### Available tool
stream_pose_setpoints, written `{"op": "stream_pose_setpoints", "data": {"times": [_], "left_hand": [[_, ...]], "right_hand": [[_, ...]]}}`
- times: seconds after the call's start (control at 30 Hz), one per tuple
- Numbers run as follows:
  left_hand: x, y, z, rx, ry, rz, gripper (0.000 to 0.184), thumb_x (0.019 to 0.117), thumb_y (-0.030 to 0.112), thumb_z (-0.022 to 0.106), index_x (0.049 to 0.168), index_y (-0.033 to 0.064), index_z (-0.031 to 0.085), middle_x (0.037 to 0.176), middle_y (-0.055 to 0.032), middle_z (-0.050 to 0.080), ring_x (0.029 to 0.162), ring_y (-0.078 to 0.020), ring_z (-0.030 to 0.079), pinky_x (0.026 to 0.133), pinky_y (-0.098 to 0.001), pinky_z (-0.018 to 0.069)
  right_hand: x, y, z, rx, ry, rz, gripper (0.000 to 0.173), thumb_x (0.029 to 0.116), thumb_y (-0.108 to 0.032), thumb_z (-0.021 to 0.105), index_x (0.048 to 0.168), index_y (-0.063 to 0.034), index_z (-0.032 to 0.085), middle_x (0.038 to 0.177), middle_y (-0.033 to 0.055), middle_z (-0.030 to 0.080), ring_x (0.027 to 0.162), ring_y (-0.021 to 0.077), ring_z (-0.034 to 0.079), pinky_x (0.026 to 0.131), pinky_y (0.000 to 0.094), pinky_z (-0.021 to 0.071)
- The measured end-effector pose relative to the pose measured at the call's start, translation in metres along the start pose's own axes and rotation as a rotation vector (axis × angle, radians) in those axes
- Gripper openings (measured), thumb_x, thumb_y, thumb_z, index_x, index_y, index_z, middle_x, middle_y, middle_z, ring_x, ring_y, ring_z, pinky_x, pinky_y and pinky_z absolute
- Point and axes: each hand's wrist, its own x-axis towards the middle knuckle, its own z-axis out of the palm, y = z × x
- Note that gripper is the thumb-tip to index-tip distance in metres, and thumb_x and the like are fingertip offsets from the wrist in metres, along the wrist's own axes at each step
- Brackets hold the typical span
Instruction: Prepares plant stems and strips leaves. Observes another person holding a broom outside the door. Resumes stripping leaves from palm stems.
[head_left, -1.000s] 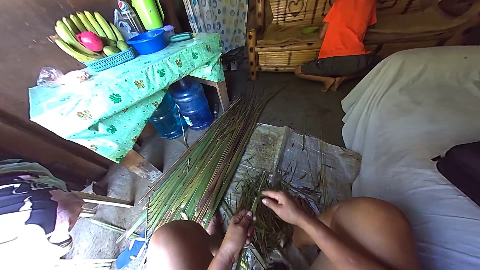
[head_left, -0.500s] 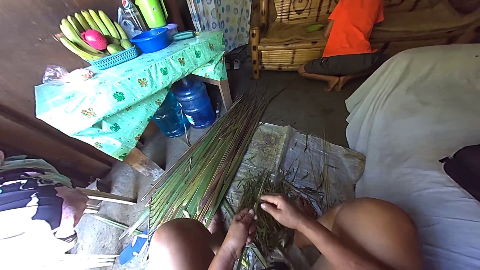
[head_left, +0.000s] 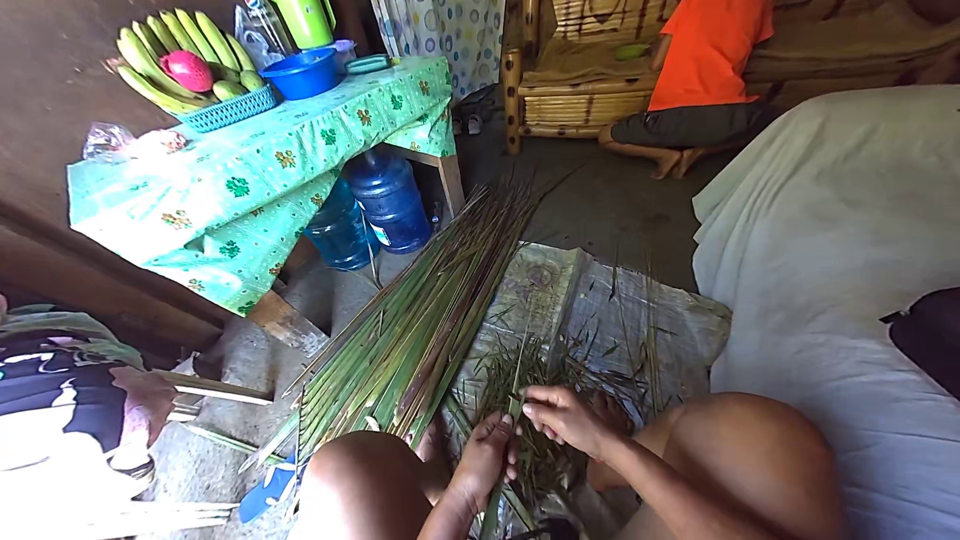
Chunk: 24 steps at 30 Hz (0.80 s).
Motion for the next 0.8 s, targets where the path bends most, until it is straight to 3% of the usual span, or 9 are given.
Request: {"op": "stream_pose_setpoints", "data": {"times": [0.1,0.2,0.27,0.33,0.4,0.47,0.57,0.7,0.8], "left_hand": [[-0.002,-0.001,0.0,0.042,0.013,0.014,0.028,0.1127,0.015,0.03,0.106,0.0036,0.054,0.066,0.0014,0.056,0.051,-0.0052,0.055,0.051,-0.0184,0.0509],[0.0,-0.004,-0.001,0.075,0.053,0.036,0.028,0.1124,0.015,0.033,0.1,0.0042,0.055,0.061,0.0028,0.052,0.047,-0.0035,0.05,0.047,-0.0171,0.0454],[0.002,-0.004,-0.003,0.064,0.07,0.038,0.03,0.1126,0.016,0.032,0.098,0.0044,0.055,0.057,0.004,0.048,0.044,-0.0027,0.045,0.044,-0.0164,0.0416],[0.003,-0.002,-0.003,0.031,0.079,0.025,0.031,0.1129,0.016,0.031,0.098,0.0041,0.055,0.056,0.0046,0.046,0.043,-0.0023,0.042,0.043,-0.016,0.0393],[0.003,-0.001,-0.004,0.002,0.065,0.02,0.031,0.1129,0.016,0.03,0.098,0.0047,0.055,0.055,0.0054,0.044,0.042,-0.0017,0.04,0.042,-0.0155,0.0374],[0.001,-0.002,-0.003,-0.016,0.038,0.019,0.032,0.1126,0.015,0.029,0.097,0.0054,0.054,0.054,0.0063,0.043,0.041,-0.0008,0.039,0.041,-0.0147,0.0361],[-0.001,-0.004,-0.001,-0.027,0.013,0.01,0.031,0.1121,0.015,0.03,0.096,0.0066,0.055,0.054,0.0071,0.042,0.04,0.0,0.037,0.04,-0.0141,0.034],[-0.002,-0.004,0.0,-0.043,-0.007,0.0,0.031,0.112,0.015,0.03,0.095,0.0074,0.054,0.054,0.0075,0.042,0.04,0.0005,0.037,0.04,-0.014,0.0339],[-0.003,-0.004,-0.002,-0.06,-0.043,0.006,0.031,0.1116,0.015,0.029,0.094,0.0081,0.054,0.054,0.0078,0.042,0.04,0.0009,0.037,0.04,-0.0135,0.0341]], "right_hand": [[0.006,0.002,-0.007,0.055,0.101,-0.007,0.03,0.1049,-0.013,0.051,0.129,0.0001,0.063,0.073,-0.0027,0.056,0.054,0.0032,0.048,0.05,0.0186,0.0407],[0.005,0.004,-0.008,-0.054,0.101,-0.059,0.026,0.1036,-0.015,0.052,0.12,-0.0011,0.066,0.074,-0.0023,0.058,0.057,0.003,0.05,0.053,0.0198,0.0422],[0.0,0.007,-0.002,-0.197,0.037,-0.145,0.03,0.1022,-0.016,0.053,0.123,0.0008,0.068,0.085,0.0042,0.065,0.067,0.0068,0.056,0.064,0.0249,0.0478],[-0.002,0.012,0.004,-0.358,0.022,-0.268,0.031,0.1018,-0.017,0.055,0.121,0.0012,0.071,0.103,0.0141,0.073,0.089,0.0159,0.067,0.084,0.0328,0.0541],[0.001,0.015,0.002,-0.456,0.075,-0.346,0.033,0.1015,-0.018,0.055,0.122,0.0031,0.071,0.112,0.0196,0.073,0.103,0.025,0.07,0.096,0.0395,0.0534],[0.007,0.014,-0.008,-0.448,0.13,-0.322,0.036,0.1029,-0.019,0.055,0.125,0.0052,0.069,0.119,0.0213,0.071,0.112,0.0264,0.068,0.102,0.0395,0.0509],[0.02,0.016,-0.026,-0.386,0.23,-0.255,0.037,0.1037,-0.018,0.054,0.129,0.0059,0.066,0.123,0.021,0.07,0.115,0.0243,0.068,0.104,0.0383,0.0505],[0.027,0.019,-0.031,-0.291,0.365,-0.224,0.033,0.1036,-0.015,0.055,0.127,0.0042,0.068,0.108,0.0169,0.072,0.088,0.0136,0.067,0.085,0.0299,0.0536],[0.027,0.016,-0.031,-0.265,0.443,-0.203,0.032,0.1044,-0.014,0.054,0.127,0.0047,0.067,0.104,0.0159,0.072,0.082,0.0128,0.065,0.08,0.0297,0.054]]}}
